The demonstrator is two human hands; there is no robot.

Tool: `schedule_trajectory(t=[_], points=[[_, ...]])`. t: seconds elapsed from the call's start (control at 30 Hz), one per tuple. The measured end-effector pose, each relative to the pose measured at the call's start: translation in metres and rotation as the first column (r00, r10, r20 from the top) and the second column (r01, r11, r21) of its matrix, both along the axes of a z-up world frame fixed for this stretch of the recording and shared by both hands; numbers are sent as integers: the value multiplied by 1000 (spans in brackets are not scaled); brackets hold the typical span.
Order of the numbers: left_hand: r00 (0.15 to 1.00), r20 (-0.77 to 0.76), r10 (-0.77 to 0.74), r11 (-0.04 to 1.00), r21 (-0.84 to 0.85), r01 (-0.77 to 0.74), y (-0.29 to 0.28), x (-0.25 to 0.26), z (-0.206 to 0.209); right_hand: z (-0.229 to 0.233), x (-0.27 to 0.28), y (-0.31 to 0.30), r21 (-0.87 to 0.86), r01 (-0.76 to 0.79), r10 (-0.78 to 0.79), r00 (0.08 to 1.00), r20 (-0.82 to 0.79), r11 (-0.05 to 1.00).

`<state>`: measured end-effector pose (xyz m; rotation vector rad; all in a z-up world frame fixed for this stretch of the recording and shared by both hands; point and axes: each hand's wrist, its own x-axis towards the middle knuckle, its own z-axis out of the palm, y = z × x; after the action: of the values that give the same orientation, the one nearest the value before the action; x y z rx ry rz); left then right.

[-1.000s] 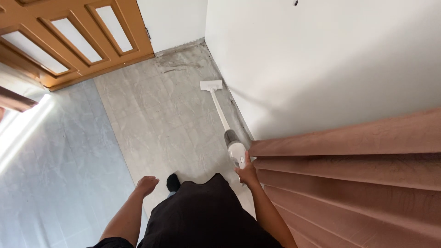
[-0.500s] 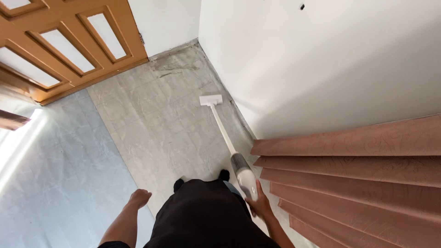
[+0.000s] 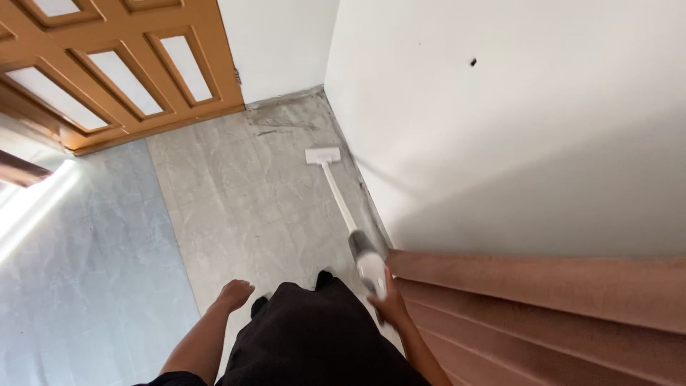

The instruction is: The person vacuums the floor using a handheld vacuum cleaner.

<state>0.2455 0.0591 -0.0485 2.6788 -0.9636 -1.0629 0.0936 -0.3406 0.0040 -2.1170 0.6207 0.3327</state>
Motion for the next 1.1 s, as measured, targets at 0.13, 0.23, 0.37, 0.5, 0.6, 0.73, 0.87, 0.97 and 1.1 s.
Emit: schedule_trajectory(t=[0.13,0.23,0.37,0.5,0.6,0.73,0.87,0.97,1.1], points=[[943,-123,311,950,1,-313,-18,11,-7,1,-36,-20,-58,-11,5,995,-98,998],[959,-114,258,965,74,-250,-20,5,-11,8,-48,-30,-100,-7,-4,994,-112,995],[943,-147,299,951,121,-283,-20,-3,-14,14,20,-44,19,131,-122,960,-253,991],[944,-130,304,947,153,-284,-25,-12,-14,11,102,-41,40,158,-145,963,-227,987],[783,-217,583,813,152,-563,-31,-19,-15,-2,146,-43,94,178,-162,974,-160,980],[775,-214,595,803,133,-581,-33,-28,-27,-8,151,-48,145,184,-158,971,-178,972],[605,-277,746,653,128,-746,-26,-34,-32,-12,90,-61,54,28,-16,976,-215,998],[696,-230,680,732,147,-666,-27,-30,-22,-10,37,-68,90,-39,42,998,-39,995],[758,-191,624,781,115,-614,-27,-25,-11,-10,31,-64,55,66,-60,994,-94,996]])
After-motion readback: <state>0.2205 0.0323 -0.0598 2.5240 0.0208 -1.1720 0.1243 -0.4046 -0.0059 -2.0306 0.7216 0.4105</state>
